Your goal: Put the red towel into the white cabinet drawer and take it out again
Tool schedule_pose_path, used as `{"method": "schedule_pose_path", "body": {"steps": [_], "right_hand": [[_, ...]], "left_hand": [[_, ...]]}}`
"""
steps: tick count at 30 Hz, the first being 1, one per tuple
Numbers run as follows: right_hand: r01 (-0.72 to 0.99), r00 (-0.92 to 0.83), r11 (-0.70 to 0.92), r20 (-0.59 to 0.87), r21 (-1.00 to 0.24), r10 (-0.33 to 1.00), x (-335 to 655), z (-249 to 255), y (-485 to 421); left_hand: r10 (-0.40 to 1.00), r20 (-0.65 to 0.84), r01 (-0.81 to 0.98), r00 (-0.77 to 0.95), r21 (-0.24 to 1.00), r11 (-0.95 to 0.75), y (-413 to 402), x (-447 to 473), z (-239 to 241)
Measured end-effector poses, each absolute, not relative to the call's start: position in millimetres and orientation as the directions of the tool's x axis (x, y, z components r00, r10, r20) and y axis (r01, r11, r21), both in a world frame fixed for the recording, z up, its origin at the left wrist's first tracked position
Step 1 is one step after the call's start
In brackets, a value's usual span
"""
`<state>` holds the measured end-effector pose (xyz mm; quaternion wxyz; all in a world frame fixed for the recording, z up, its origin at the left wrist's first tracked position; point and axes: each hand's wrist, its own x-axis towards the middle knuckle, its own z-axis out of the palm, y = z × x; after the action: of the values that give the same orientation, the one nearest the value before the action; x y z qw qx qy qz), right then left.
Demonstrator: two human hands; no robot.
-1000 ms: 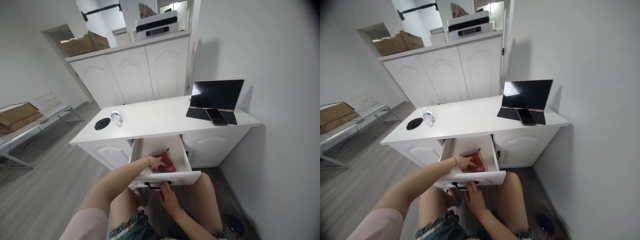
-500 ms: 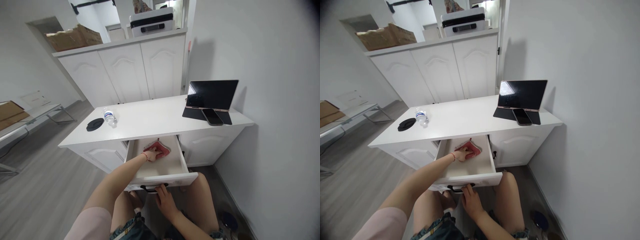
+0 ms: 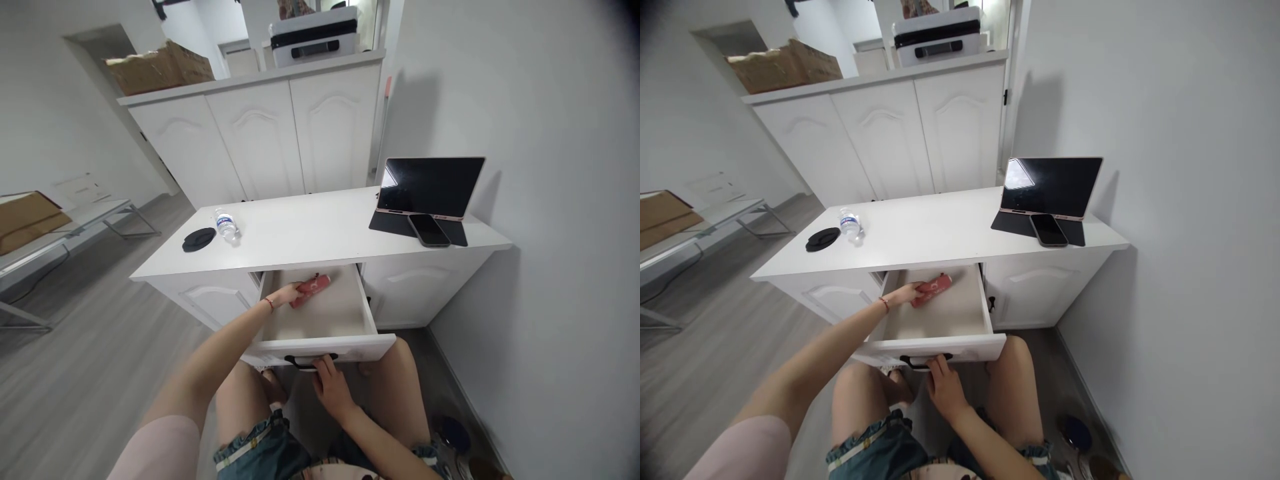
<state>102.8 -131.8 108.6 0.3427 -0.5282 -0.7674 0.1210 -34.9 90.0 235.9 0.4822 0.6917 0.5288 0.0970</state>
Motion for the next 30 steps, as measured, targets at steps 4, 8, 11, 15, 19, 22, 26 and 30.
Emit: {"method": "schedule_pose_path", "body": {"steps": [4, 8, 11, 15, 19, 22, 26, 30], "right_hand": [[0.728, -0.194, 0.402, 0.395, -0.555, 0.898, 102.3, 107.7, -131.4], [0.720, -0.183, 0.418, 0.429, -0.554, 0.884, 102.1, 109.2, -131.6], [0.715, -0.164, 0.433, 0.472, -0.548, 0.867, 102.0, 112.7, -132.3], [0.713, -0.165, 0.434, 0.470, -0.550, 0.867, 102.3, 117.7, -133.4], [0.724, -0.165, 0.427, 0.464, -0.542, 0.870, 102.3, 119.2, -134.6], [0.723, -0.152, 0.412, 0.455, -0.554, 0.878, 101.4, 118.3, -135.0], [0.714, -0.128, 0.411, 0.472, -0.567, 0.872, 100.1, 118.2, -135.1], [0.707, -0.131, 0.408, 0.460, -0.577, 0.878, 100.5, 122.0, -136.0]], "left_hand": [[0.887, -0.292, 0.472, 0.357, 0.876, 0.099, 72.0, -62.7, 258.8], [0.947, -0.142, 0.399, 0.287, 0.917, 0.016, 38.8, -85.2, 280.2], [0.977, -0.007, 0.411, 0.213, 0.908, -0.083, 7.5, -97.9, 294.9], [0.986, 0.160, 0.445, 0.050, 0.880, -0.165, -36.4, -114.8, 316.5], [0.950, 0.268, 0.421, -0.162, 0.889, -0.179, -80.8, -135.3, 332.4], [0.893, 0.307, 0.393, -0.331, 0.905, -0.165, -113.2, -144.7, 334.0], [0.847, 0.352, 0.463, -0.400, 0.875, -0.145, -148.2, -135.4, 325.3], [0.855, 0.395, 0.575, -0.337, 0.805, -0.145, -166.6, -104.2, 308.1]]}}
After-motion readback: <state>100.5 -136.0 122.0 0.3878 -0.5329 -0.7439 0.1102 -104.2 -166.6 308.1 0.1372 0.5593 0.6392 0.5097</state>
